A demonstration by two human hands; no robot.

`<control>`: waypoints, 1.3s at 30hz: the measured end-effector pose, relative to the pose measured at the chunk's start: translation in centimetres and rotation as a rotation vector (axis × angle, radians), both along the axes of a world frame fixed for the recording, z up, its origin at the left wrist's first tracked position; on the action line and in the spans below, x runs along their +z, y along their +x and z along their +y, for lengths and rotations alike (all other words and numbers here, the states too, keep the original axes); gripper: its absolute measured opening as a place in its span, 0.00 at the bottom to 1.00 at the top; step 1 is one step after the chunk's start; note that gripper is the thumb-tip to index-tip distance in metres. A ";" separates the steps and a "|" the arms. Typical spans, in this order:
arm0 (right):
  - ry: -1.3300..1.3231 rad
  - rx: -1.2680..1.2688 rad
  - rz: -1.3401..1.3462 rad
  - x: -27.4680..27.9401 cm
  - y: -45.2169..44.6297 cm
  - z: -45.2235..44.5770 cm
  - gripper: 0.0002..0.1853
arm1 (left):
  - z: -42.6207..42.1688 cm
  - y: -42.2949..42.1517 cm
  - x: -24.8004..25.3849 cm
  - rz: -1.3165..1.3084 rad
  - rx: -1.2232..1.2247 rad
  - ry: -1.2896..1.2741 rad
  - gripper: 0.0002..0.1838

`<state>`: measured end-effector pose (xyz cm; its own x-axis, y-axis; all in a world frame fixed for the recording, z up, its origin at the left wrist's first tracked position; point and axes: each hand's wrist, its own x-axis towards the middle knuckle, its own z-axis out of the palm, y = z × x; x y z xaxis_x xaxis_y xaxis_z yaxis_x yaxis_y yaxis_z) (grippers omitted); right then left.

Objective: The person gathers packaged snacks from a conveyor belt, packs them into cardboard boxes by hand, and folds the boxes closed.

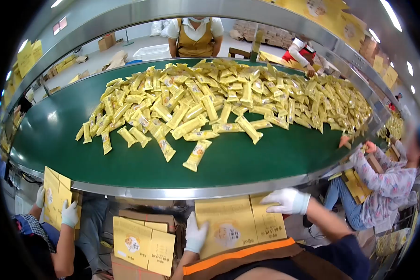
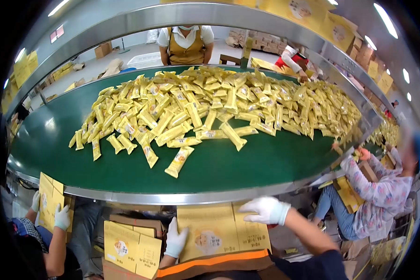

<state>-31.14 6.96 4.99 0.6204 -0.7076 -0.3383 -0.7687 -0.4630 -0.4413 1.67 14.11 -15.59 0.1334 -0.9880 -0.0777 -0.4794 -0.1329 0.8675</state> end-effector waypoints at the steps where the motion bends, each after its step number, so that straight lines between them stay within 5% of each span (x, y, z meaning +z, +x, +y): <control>1: -0.210 -0.225 -0.133 -5.9 -2.4 3.1 0.25 | 0.2 0.5 -0.8 0.145 -0.029 0.028 0.35; 2: -0.415 -0.462 -0.262 -11.5 -4.7 6.0 0.27 | 0.4 0.8 -1.7 0.287 -0.061 0.061 0.34; 4: -0.403 -0.957 -0.134 -18.8 -6.5 10.3 0.34 | 0.4 0.9 -1.8 0.319 -0.079 0.042 0.31; 5: -0.041 -1.193 -0.146 -21.7 -7.1 11.6 0.39 | 0.3 0.6 -1.5 0.178 -0.064 0.042 0.30; 6: 0.270 -1.237 -0.593 -25.3 -7.6 12.8 0.43 | 0.2 0.2 -1.0 0.037 -0.044 0.034 0.30; 8: 0.253 -1.290 -0.632 -22.9 -6.5 12.7 0.43 | 0.4 -1.3 2.7 0.247 -0.002 0.083 0.28; 12: 0.364 -1.177 -1.058 -20.2 -6.3 13.1 0.36 | 0.5 -1.1 1.6 0.353 0.078 0.079 0.32; 17: 0.174 -0.965 -1.279 -14.5 -6.9 14.6 0.39 | 2.3 -1.8 9.7 0.622 0.102 -0.171 0.29; 18: -0.197 -0.843 -0.942 -10.1 -6.3 14.1 0.41 | 2.4 -0.7 11.7 0.560 0.037 -0.183 0.30; 19: -0.280 -0.976 -0.810 -5.3 -5.5 14.4 0.45 | 2.3 -0.4 13.5 0.589 -0.040 -0.216 0.30; 20: -0.900 -0.815 -0.551 -3.6 -5.5 13.3 0.47 | 1.9 0.1 14.8 0.621 -0.117 -0.242 0.30; 22: -1.219 -0.558 -0.533 1.9 -5.0 11.4 0.38 | 0.7 2.9 15.5 0.562 -0.383 0.012 0.29; 24: -0.967 -0.339 -0.139 1.4 -2.9 10.5 0.31 | 0.3 3.4 14.6 0.632 -0.414 0.076 0.28; 31: -1.255 -0.268 -0.253 1.3 -2.5 9.2 0.18 | -0.4 0.8 13.9 0.606 -0.224 -0.026 0.25; 34: -1.089 -0.258 -0.320 1.0 -2.7 9.3 0.15 | -0.5 0.0 14.4 0.709 -0.249 -0.080 0.25; 35: -1.022 -0.280 -0.316 1.0 -2.9 8.8 0.06 | -0.7 0.2 13.9 0.674 -0.289 -0.080 0.32; 38: -0.611 -0.615 -0.739 0.2 -2.6 5.5 0.08 | -0.5 -3.3 16.8 0.775 -0.270 -0.184 0.44; 39: -0.421 -0.583 -1.060 0.9 -1.1 5.1 0.13 | -0.7 -4.4 17.5 0.851 -0.320 -0.233 0.47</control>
<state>-32.25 12.03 5.89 0.0116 -0.8958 0.4443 -0.2680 -0.4309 -0.8617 -2.68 13.45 1.86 -0.1578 -0.9709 0.1803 0.3446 0.1169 0.9314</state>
